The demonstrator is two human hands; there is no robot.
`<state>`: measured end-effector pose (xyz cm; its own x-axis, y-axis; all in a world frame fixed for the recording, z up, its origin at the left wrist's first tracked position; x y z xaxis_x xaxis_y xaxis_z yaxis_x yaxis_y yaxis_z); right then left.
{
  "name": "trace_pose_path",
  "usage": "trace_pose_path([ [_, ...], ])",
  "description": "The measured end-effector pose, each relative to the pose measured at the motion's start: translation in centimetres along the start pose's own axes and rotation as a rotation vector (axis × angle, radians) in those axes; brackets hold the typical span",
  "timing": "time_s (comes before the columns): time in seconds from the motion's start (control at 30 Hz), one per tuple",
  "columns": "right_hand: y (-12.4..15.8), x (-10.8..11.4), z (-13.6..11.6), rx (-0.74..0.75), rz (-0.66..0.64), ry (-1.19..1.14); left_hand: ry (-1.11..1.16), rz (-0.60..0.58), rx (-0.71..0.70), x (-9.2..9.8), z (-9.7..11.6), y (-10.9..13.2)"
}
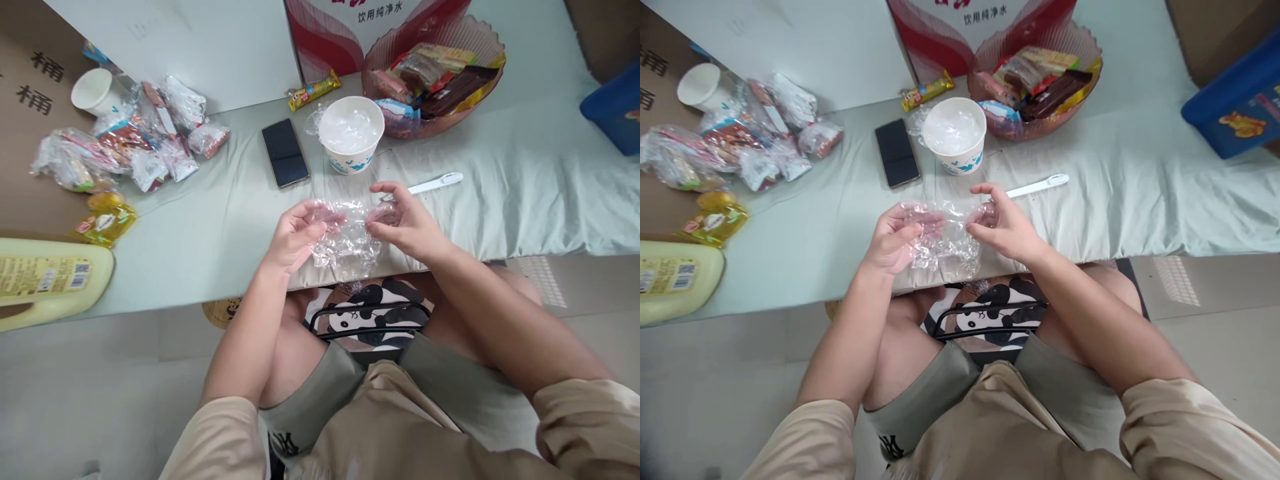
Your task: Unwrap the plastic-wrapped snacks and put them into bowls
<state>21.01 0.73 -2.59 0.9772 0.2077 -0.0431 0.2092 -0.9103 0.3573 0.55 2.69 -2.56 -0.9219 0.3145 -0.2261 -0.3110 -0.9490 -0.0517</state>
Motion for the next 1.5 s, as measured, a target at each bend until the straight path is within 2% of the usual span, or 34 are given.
trace_pose_path([
  [0.1, 0.0, 0.8, -0.5, 0.052, 0.089, -0.091, -0.137, -0.040, 0.092, 0.6, -0.8, 0.1],
  [0.2, -0.3, 0.4, -0.4, 0.017, 0.000, -0.089, -0.160, -0.029, 0.101, 0.7, -1.2, -0.2],
  [0.33, -0.3, -0.4, 0.4, -0.139, -0.081, -0.017, -0.159, -0.019, 0.074, 0.7, -0.7, -0.5],
  [0.4, -0.1, -0.4, 0.4, -0.175, -0.082, -0.075, -0.118, -0.014, 0.064, 1.0, -0.2, -0.5],
  [0.47, 0.2, -0.3, 0.0, -0.148, -0.101, -0.191, -0.038, -0.020, 0.055, 1.3, 0.4, -0.4],
  [0.57, 0.6, -0.3, -1.0, -0.083, -0.204, -0.355, 0.050, -0.100, 0.031, 1.6, 1.2, -0.2],
  [0.67, 0.6, -0.5, -1.2, -0.072, -0.269, -0.352, -0.022, -0.196, 0.005, 1.6, 1.3, -0.2],
  [0.77, 0.2, 0.0, -0.4, -0.105, -0.091, -0.182, -0.300, -0.222, -0.050, 1.3, 0.7, -0.4],
  [0.83, 0.0, 0.7, 0.0, -0.102, 0.124, -0.050, -0.479, -0.146, -0.166, 1.2, 0.7, -0.6],
  [0.87, 0.0, 1.0, 0.0, -0.078, 0.239, 0.008, -0.556, -0.063, -0.241, 1.3, 0.9, -0.7],
  [0.93, 0.4, 1.5, -0.6, 0.034, 0.439, 0.123, -0.663, 0.108, -0.340, 1.4, 1.3, -0.5],
  [0.97, 0.7, 1.4, -1.1, 0.116, 0.509, 0.179, -0.676, 0.145, -0.346, 1.2, 1.2, -0.4],
  [1.0, 1.0, 1.2, -1.6, 0.202, 0.536, 0.229, -0.655, 0.132, -0.327, 0.8, 1.0, -0.4],
  [1.03, 1.3, 0.6, -2.0, 0.278, 0.510, 0.264, -0.605, 0.077, -0.298, 0.2, 0.6, -0.3],
  [1.1, 1.3, -0.8, -2.3, 0.347, 0.314, 0.270, -0.481, -0.069, -0.257, -1.2, 0.0, -0.2],
  [1.17, 1.1, -2.1, -2.0, 0.282, 0.056, 0.202, -0.384, -0.174, -0.238, -2.4, -0.2, 0.0],
  [1.23, 0.9, -2.7, -1.5, 0.190, -0.089, 0.127, -0.325, -0.228, -0.211, -3.1, -0.3, -0.1],
  [1.3, 0.7, -2.4, -1.2, 0.144, -0.034, 0.103, -0.339, -0.211, -0.214, -3.3, 0.0, -0.3],
  [1.4, 1.2, -1.3, -0.9, 0.184, 0.232, 0.153, -0.390, -0.176, -0.239, -3.3, 0.4, -0.6],
  [1.43, 1.6, -1.2, -0.8, 0.204, 0.276, 0.185, -0.371, -0.197, -0.219, -3.4, 0.3, -0.7],
  [1.5, 2.0, -1.1, -1.1, 0.232, 0.280, 0.264, -0.288, -0.228, -0.165, -3.6, 0.1, -0.7],
])
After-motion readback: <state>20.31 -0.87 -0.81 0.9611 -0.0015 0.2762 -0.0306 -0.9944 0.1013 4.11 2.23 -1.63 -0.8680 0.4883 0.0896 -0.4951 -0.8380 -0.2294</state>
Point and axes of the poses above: each hand's wrist, its own y-axis away from the middle knuckle, its own x-axis out of the back of the hand, z = x × y, the point moved 5 cm from there along -y, towards the middle knuckle, and after that the axes turned 15 degrees about -x, right-handed, at the moved point
